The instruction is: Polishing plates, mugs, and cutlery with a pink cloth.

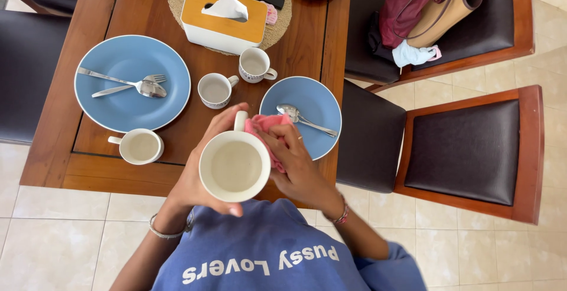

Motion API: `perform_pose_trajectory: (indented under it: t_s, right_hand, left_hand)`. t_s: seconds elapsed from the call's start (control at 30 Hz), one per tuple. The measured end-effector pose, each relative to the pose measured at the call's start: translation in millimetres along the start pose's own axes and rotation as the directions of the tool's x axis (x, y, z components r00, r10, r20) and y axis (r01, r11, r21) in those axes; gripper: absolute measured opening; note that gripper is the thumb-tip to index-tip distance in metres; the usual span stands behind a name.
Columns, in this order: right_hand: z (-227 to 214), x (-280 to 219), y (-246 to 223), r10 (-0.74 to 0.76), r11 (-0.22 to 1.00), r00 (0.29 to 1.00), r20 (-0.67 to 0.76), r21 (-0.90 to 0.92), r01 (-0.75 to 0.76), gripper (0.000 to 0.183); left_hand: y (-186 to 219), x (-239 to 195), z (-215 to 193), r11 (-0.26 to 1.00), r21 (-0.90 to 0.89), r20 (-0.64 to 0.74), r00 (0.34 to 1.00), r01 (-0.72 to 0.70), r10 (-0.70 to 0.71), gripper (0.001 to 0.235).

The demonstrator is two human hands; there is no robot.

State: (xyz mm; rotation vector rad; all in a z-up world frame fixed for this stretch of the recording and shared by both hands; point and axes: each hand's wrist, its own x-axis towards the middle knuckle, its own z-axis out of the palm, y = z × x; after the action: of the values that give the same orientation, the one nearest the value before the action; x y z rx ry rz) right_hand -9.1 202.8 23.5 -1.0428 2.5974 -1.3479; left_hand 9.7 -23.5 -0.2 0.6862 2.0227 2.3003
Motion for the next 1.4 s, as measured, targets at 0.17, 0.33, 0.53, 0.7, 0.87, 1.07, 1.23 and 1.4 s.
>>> perform_pose_trajectory:
  t_s: [0.17, 0.33, 0.53, 0.7, 0.87, 1.07, 1.23, 1.4]
  right_hand:
    - [-26, 6, 7, -0.235, 0.844, 0.965, 0.114, -0.469, 0.261, 0.074]
    - [-40, 16, -13, -0.359, 0.59, 0.915, 0.183, -0.715, 0.374, 0.066]
    - [-32, 15, -9, -0.109, 0.979, 0.965, 0.238, -0.14, 0.145, 0.057]
    - [-43, 9, 7, 0.112, 0.791, 0.894, 0.433, 0.505, -0.344, 0.063]
    - [-47, 6, 3, -0.017, 0.995, 0.967, 0.253, 0.099, -0.009, 0.063]
    - [-34, 6, -14, -0.328, 0.704, 0.941, 0.082, -0.642, 0.302, 0.059]
    - [-29, 4, -10, -0.13, 0.992, 0.991, 0.042, 0.01, 0.13, 0.056]
    - [-43, -6, 8, 0.285, 0.353, 0.855, 0.433, 0.782, -0.513, 0.069]
  left_hand:
    - [-8, -11, -7, 0.996, -0.086, 0.065, 0.998, -0.012, 0.018, 0.129]
    - [17, -2, -4, 0.998, 0.042, 0.121, 0.992, 0.038, -0.043, 0.127]
    - [19, 3, 2, 0.966, 0.252, 0.095, 0.995, -0.063, 0.04, 0.133]
    - [21, 1, 0, 0.996, 0.089, 0.103, 0.995, -0.02, 0.011, 0.139]
    - [15, -2, -1, 0.946, -0.256, 0.091, 0.979, 0.201, -0.184, 0.147]
    - [16, 6, 10, 0.997, 0.063, 0.048, 0.998, 0.047, -0.05, 0.13]
    - [7, 7, 1, 0.978, 0.191, 0.05, 0.996, -0.087, 0.079, 0.126]
    - [-11, -1, -2, 0.965, -0.263, -0.039, 0.999, -0.011, 0.001, 0.124]
